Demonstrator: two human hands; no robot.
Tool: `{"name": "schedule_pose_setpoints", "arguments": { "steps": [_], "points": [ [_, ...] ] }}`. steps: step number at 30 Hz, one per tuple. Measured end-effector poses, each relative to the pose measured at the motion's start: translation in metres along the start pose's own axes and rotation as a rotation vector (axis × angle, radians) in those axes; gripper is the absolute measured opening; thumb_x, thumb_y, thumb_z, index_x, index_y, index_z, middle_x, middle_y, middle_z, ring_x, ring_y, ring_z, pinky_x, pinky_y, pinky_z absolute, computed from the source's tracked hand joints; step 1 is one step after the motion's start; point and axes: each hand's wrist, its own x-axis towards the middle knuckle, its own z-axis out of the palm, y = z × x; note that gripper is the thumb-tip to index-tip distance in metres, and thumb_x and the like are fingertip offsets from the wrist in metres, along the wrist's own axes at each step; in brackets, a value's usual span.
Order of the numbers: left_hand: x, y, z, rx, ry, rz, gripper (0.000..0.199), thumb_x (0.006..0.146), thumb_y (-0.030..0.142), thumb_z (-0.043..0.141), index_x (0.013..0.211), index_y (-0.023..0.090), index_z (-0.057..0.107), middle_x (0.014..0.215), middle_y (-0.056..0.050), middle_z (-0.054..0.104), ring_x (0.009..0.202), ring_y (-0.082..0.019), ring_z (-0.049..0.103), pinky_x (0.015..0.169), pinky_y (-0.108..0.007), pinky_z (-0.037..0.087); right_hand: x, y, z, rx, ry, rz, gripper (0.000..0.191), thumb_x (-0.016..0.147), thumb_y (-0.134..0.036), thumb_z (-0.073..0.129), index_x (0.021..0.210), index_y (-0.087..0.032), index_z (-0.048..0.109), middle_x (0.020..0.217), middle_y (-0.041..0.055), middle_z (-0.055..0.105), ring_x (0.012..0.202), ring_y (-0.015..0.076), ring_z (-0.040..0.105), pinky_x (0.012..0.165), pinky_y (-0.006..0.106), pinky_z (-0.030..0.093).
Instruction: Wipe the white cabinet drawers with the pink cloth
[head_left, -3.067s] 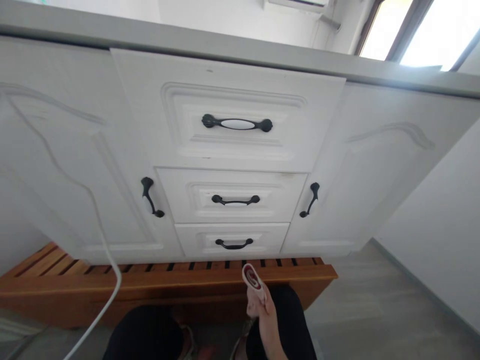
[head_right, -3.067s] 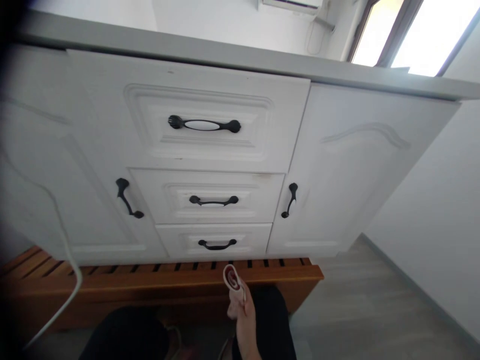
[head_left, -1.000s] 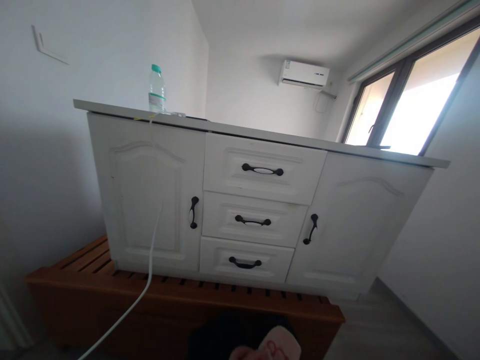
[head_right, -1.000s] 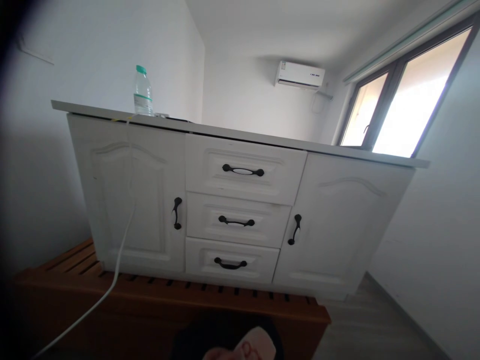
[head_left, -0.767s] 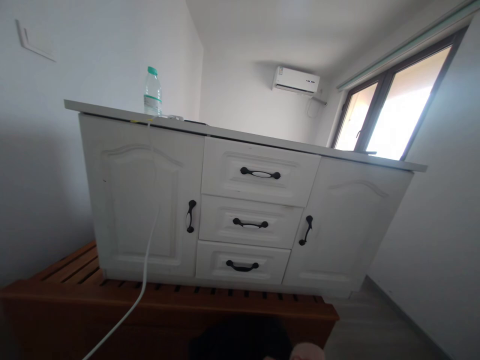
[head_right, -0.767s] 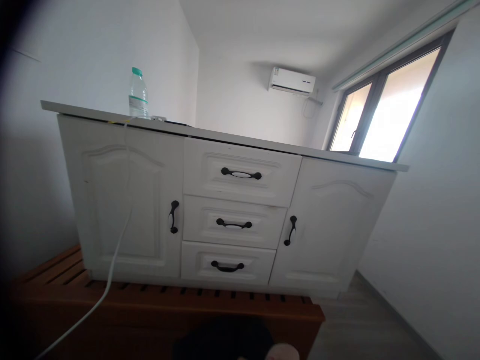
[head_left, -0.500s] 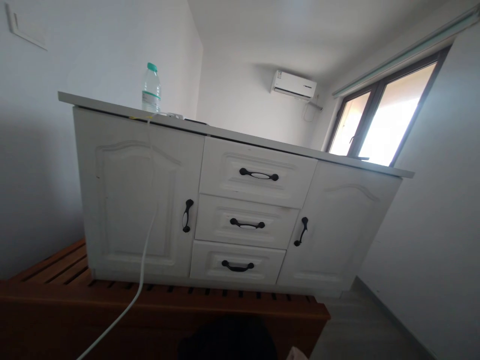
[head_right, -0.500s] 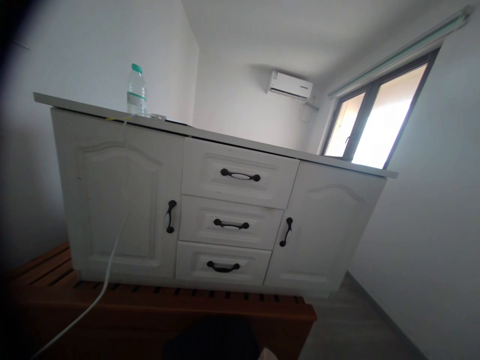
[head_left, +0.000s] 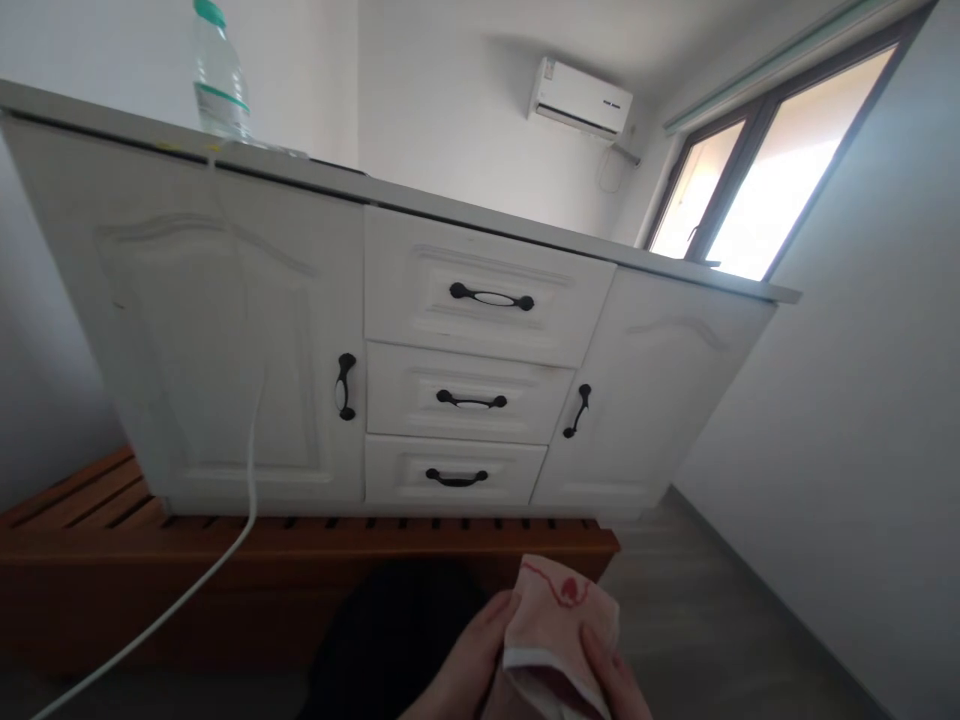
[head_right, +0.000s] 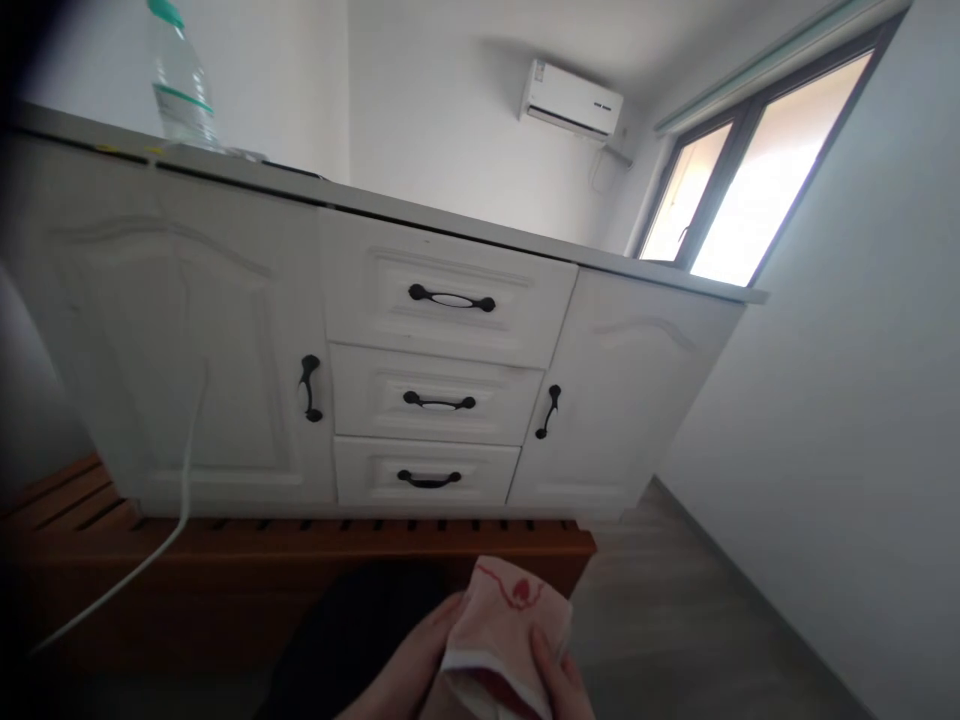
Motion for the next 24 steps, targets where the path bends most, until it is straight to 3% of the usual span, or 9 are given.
{"name": "schedule_pose_setpoints", "arguments": {
  "steps": [4,8,11,14,17,20,22,24],
  "points": [
    [0.0,0.008,0.012,-0.036,-0.06,0.027,0.043,0.082,0.053,0.067,0.108,0.019,0.07,0.109,-0.009,0.074,0.107,-0.025,0.065,0.101,-0.038,0.044,0.0,-0.017,0.001,0.168,-0.014,0.076,0.062,0.054,-0.057,0.087,0.095,-0.012,0.074,0.097,0.0151,0.077,0.112,0.0357,0.066,0.099,0.047,0.051],
    [0.004,0.015,0.021,0.209,-0.094,0.103,0.04,0.081,0.049,0.068,0.109,0.019,0.071,0.11,-0.008,0.072,0.109,-0.025,0.062,0.099,-0.036,0.043,0.0,-0.036,-0.003,0.186,0.015,-0.011,0.06,0.054,-0.055,0.089,0.096,-0.014,0.074,0.095,0.0125,0.078,0.102,0.0322,0.07,0.094,0.044,0.053],
    [0.011,0.021,0.031,0.449,-0.136,0.179,0.034,0.079,0.041,0.069,0.105,0.02,0.073,0.109,-0.006,0.069,0.109,-0.024,0.06,0.099,-0.034,0.041,-0.002,-0.047,-0.016,0.165,0.062,-0.066,0.061,0.055,-0.059,0.087,0.097,-0.016,0.075,0.095,0.0112,0.078,0.095,0.0301,0.071,0.086,0.04,0.055],
    [0.024,0.022,0.045,0.509,-0.227,0.157,0.027,0.077,0.036,0.068,0.098,0.02,0.075,0.101,-0.004,0.07,0.103,-0.022,0.06,0.095,-0.032,0.042,-0.006,-0.05,-0.038,0.187,0.08,-0.104,0.067,0.058,-0.069,0.08,0.1,-0.017,0.075,0.1,0.0122,0.077,0.097,0.0293,0.07,0.082,0.037,0.056],
    [0.042,0.013,0.057,0.348,-0.201,0.074,0.027,0.076,0.039,0.069,0.093,0.018,0.074,0.09,-0.003,0.071,0.09,-0.019,0.061,0.087,-0.03,0.043,-0.011,-0.043,-0.064,0.213,0.166,-0.088,0.067,0.055,-0.071,0.08,0.097,-0.019,0.076,0.093,0.0113,0.077,0.091,0.0302,0.07,0.074,0.038,0.056],
    [0.058,-0.004,0.064,0.187,-0.096,-0.016,0.028,0.07,0.037,0.07,0.091,0.019,0.071,0.084,-0.001,0.071,0.081,-0.017,0.061,0.082,-0.03,0.044,-0.014,-0.031,-0.082,0.18,0.194,-0.144,0.054,0.05,-0.05,0.091,0.093,-0.022,0.076,0.084,0.0072,0.076,0.079,0.0257,0.07,0.069,0.034,0.054],
    [0.065,-0.017,0.067,0.225,-0.094,-0.038,0.026,0.068,0.035,0.069,0.087,0.018,0.071,0.085,-0.001,0.071,0.081,-0.017,0.06,0.082,-0.03,0.044,-0.013,-0.026,-0.086,0.112,0.141,-0.197,0.046,0.05,-0.039,0.093,0.089,-0.021,0.075,0.083,0.0059,0.076,0.073,0.021,0.067,0.067,0.029,0.052],
    [0.07,-0.029,0.068,0.287,-0.106,-0.05,0.024,0.068,0.034,0.067,0.085,0.018,0.07,0.085,-0.002,0.07,0.082,-0.018,0.06,0.081,-0.031,0.045,-0.012,-0.026,-0.086,0.04,0.11,-0.219,0.041,0.054,-0.038,0.091,0.087,-0.02,0.074,0.081,0.0043,0.074,0.068,0.0172,0.064,0.063,0.025,0.049]
  ]
}}
